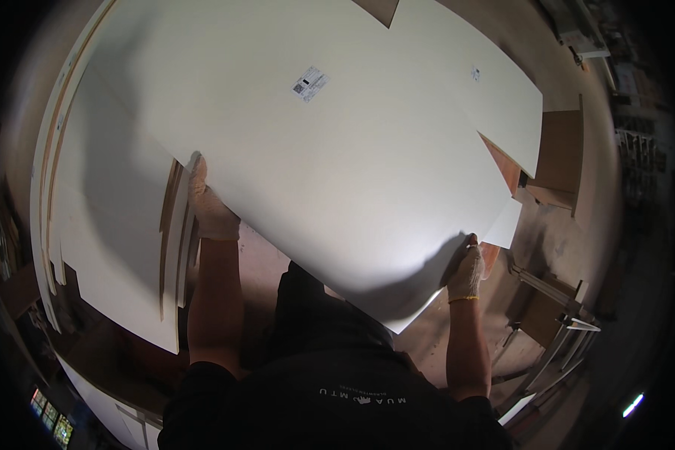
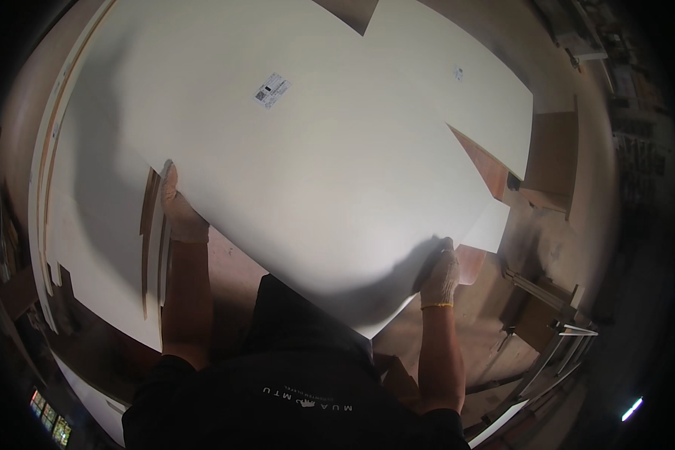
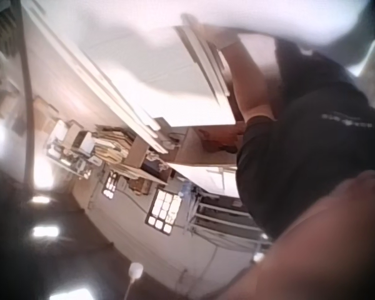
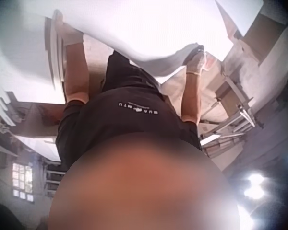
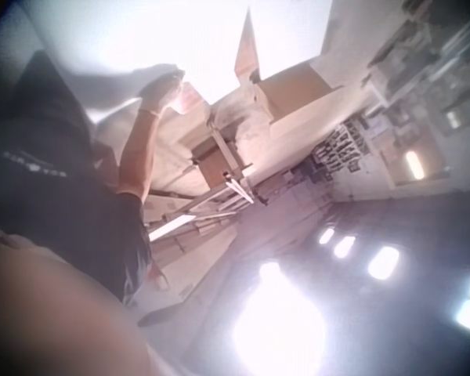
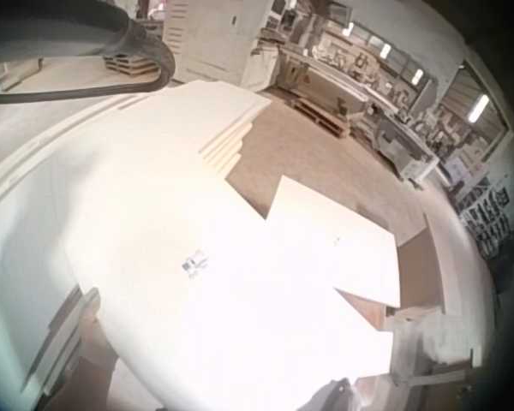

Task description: The person repeatedly picks up white laminated wood panels and strips from a workbench, separates them, and stacks them into piles. The person handles the pieces by hand, turning them over and arranging them into neat stacks.

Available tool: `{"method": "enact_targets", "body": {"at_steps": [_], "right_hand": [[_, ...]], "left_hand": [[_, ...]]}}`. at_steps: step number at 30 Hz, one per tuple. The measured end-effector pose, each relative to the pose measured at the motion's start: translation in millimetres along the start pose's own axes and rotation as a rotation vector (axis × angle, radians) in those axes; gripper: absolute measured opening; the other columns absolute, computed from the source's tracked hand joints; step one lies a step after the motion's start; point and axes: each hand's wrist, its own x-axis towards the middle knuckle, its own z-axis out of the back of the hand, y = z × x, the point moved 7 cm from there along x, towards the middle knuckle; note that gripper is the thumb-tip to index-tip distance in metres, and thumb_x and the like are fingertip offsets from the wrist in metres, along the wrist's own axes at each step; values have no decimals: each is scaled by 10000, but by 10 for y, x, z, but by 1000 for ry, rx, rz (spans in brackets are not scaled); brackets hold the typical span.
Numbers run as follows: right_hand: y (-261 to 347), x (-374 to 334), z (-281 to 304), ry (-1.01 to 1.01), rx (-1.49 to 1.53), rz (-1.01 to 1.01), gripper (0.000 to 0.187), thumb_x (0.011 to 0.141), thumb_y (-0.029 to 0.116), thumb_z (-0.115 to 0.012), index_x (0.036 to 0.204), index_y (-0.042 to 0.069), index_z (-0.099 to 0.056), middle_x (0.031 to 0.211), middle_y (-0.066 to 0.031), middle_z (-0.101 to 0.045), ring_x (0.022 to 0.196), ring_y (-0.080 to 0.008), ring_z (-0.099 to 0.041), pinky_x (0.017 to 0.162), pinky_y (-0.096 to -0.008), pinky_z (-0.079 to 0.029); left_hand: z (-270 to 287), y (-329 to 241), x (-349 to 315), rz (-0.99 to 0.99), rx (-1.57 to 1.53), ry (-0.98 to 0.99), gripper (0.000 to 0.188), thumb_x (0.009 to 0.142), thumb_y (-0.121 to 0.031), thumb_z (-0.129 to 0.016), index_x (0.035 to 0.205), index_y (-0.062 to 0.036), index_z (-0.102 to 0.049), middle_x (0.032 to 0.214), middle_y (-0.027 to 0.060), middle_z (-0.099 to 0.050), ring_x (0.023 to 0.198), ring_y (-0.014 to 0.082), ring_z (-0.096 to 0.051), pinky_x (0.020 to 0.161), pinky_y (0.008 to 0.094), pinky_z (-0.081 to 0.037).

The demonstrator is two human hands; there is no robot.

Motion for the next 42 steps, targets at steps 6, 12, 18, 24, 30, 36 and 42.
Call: {"method": "enact_targets", "body": {"at_steps": [6, 12, 18, 24, 30, 36, 42], "right_hand": [[-84, -18, -248, -19, -11, -4, 300, 1062, 308, -611, 1112, 33, -721, 965, -41, -700, 891, -190, -667, 789, -339, -555], [-133, -144, -572, -60, -36, -42, 282, 1045, 297, -635, 1063, 32, -730, 916, -37, -700, 845, -189, -670, 753, -325, -554], [-90, -305, -849, -116, -89, -2, 279, 1040, 286, -643, 1057, 21, -730, 908, -41, -703, 839, -195, -675, 760, -330, -560], [-187, -303, -1092, -96, -109, -51, 275, 1029, 275, -648, 1074, 17, -733, 916, -54, -707, 847, -198, -680, 764, -331, -563], [-228, -326, -1282, -108, -131, -63, 293, 1011, 289, -660, 1073, 12, -734, 920, -60, -709, 840, -200, -683, 759, -330, -564], [-248, -316, -1299, -120, -123, -53, 313, 1012, 301, -658, 1090, 8, -738, 921, -62, -712, 834, -199, -680, 748, -327, -559], [-361, -245, -1213, -70, -99, -105, 297, 1027, 302, -650, 1055, 22, -742, 893, -50, -711, 804, -191, -677, 720, -323, -557]], "left_hand": [[190, -104, 297, -22, 70, -25, 444, 1147, -298, -433, 1414, 15, -599, 1361, 130, -665, 1225, 246, -665, 1015, 382, -573], [353, -251, 560, -48, 180, 16, 452, 1150, -308, -410, 1405, 15, -598, 1341, 128, -669, 1191, 249, -674, 984, 376, -579], [428, -308, 731, 51, 124, -53, 443, 1151, -325, -406, 1389, 0, -589, 1298, 119, -670, 1160, 242, -670, 966, 384, -581], [501, -455, 959, 50, 177, -69, 460, 1144, -329, -410, 1397, 17, -575, 1310, 139, -659, 1166, 256, -670, 968, 397, -582], [658, -536, 1145, 73, 141, -118, 509, 1138, -325, -371, 1402, 47, -596, 1336, 164, -673, 1208, 286, -671, 998, 404, -562], [679, -582, 1159, 49, 184, -129, 502, 1143, -343, -382, 1392, 35, -600, 1319, 156, -677, 1174, 280, -686, 957, 391, -581], [655, -575, 1171, 70, 162, -119, 497, 1137, -351, -402, 1396, 29, -589, 1290, 147, -680, 1143, 267, -693, 944, 391, -581]]}}
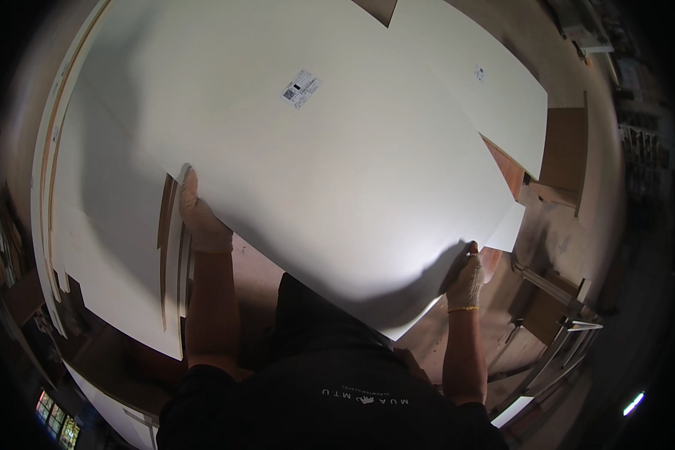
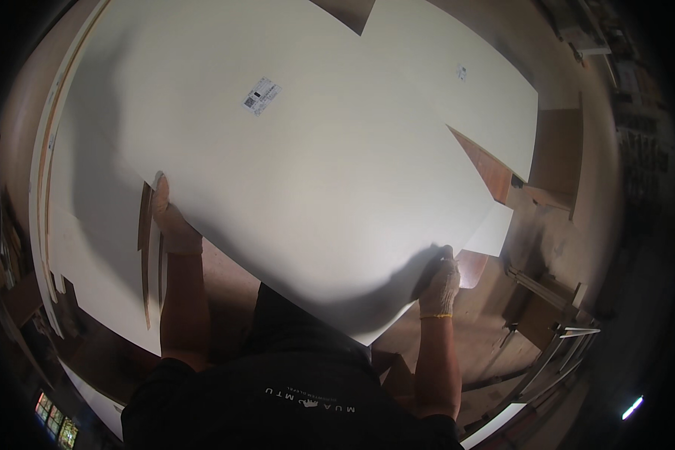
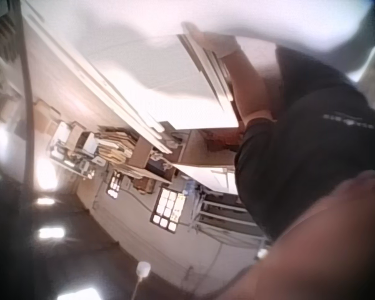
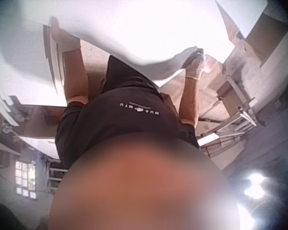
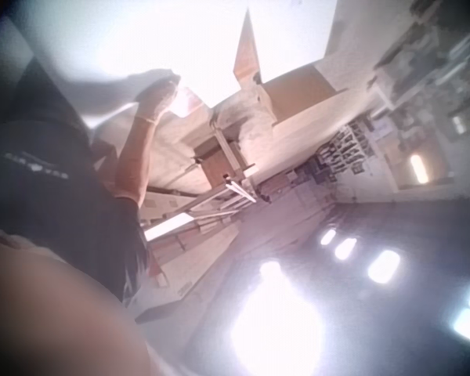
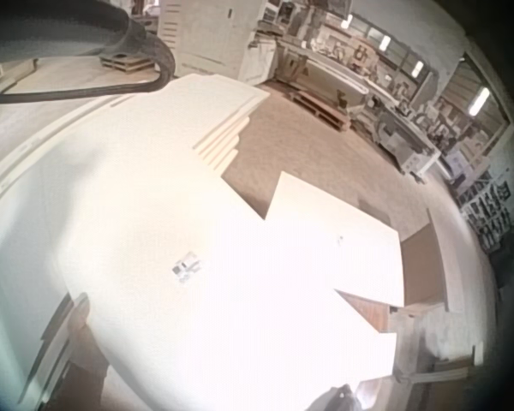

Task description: The person repeatedly picks up white laminated wood panels and strips from a workbench, separates them, and stacks them into piles. The person handles the pieces by hand, turning them over and arranging them into neat stacks.

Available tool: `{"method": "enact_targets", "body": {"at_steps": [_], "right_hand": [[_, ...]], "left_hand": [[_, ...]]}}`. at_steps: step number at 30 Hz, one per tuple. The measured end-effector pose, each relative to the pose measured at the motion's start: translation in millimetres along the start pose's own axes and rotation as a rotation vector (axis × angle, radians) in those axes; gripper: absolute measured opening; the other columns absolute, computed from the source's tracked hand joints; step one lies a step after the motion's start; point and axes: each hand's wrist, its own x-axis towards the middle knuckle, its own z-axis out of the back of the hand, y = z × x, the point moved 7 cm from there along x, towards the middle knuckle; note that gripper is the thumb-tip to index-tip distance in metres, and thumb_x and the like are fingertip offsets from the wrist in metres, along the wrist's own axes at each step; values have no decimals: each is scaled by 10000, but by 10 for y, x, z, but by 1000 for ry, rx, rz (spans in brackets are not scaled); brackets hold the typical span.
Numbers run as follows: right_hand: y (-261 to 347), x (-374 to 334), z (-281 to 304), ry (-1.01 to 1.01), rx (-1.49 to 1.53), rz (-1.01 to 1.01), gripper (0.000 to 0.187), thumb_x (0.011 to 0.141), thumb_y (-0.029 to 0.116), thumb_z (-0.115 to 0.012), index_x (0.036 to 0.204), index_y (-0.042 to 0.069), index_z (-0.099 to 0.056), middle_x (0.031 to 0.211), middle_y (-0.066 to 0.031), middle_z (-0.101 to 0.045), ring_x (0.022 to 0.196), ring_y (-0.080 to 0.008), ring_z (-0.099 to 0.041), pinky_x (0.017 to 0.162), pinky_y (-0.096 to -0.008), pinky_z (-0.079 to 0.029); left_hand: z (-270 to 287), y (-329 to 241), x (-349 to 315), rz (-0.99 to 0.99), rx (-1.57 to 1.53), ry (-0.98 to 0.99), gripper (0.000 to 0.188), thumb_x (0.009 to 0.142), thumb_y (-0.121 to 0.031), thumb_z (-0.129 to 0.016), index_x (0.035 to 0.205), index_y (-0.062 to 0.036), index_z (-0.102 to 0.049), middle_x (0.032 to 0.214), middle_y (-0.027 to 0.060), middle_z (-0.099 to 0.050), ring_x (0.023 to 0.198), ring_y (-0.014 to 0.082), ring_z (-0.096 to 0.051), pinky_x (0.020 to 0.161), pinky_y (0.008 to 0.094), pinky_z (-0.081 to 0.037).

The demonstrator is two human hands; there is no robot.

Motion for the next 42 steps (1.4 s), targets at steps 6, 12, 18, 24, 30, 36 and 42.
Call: {"method": "enact_targets", "body": {"at_steps": [6, 12, 18, 24, 30, 36, 42], "right_hand": [[2, 8, 10, -38, 34, -5, 293, 1033, 304, -652, 1045, 26, -742, 878, -51, -707, 778, -189, -667, 695, -320, -549], [2, -51, -60, -21, -1, 44, 289, 1057, 285, -548, 970, 66, -716, 806, -13, -646, 727, -139, -607, 632, -293, -505], [69, -119, -103, -17, -111, 179, 247, 1016, 220, -460, 825, 138, -592, 727, 23, -524, 656, -112, -491, 581, -270, -439], [24, -73, -7, -77, -22, 184, 240, 1008, 201, -449, 822, 134, -585, 747, 16, -537, 683, -116, -508, 600, -286, -463], [73, 32, 22, -14, -45, 254, 263, 1030, 190, -433, 947, 101, -667, 824, -15, -621, 771, -153, -597, 682, -326, -530], [-218, 118, 61, -39, 129, 31, 325, 1108, 283, -481, 1150, 37, -690, 958, -67, -704, 898, -209, -680, 790, -346, -579], [51, 390, 670, -36, -171, 330, 473, 1117, 383, -511, 1249, -44, -665, 1029, -106, -728, 909, -237, -695, 846, -355, -579]], "left_hand": [[45, 21, 50, 10, 3, 6, 489, 1128, -348, -424, 1394, 26, -593, 1290, 142, -679, 1157, 267, -683, 971, 393, -562], [23, -132, 200, 61, 59, 1, 472, 1107, -355, -460, 1368, 7, -616, 1293, 130, -676, 1170, 270, -667, 1001, 393, -536], [-75, -356, 379, 77, 72, 38, 485, 1106, -360, -463, 1379, 10, -615, 1335, 142, -665, 1222, 291, -645, 1043, 426, -515], [-107, -304, 374, 94, 14, 52, 466, 1107, -344, -469, 1373, 7, -620, 1318, 135, -673, 1201, 287, -656, 1030, 418, -525], [-177, -289, 365, -21, 161, 71, 474, 1105, -361, -507, 1375, 15, -611, 1281, 128, -684, 1155, 271, -676, 988, 391, -545], [-176, -118, 401, 107, 57, 58, 443, 1117, -354, -511, 1358, 0, -623, 1285, 115, -689, 1159, 241, -674, 989, 365, -546], [-400, 201, -87, -19, 341, 232, 423, 1104, -300, -498, 1334, 31, -629, 1185, 119, -704, 1045, 250, -690, 904, 378, -572]]}}
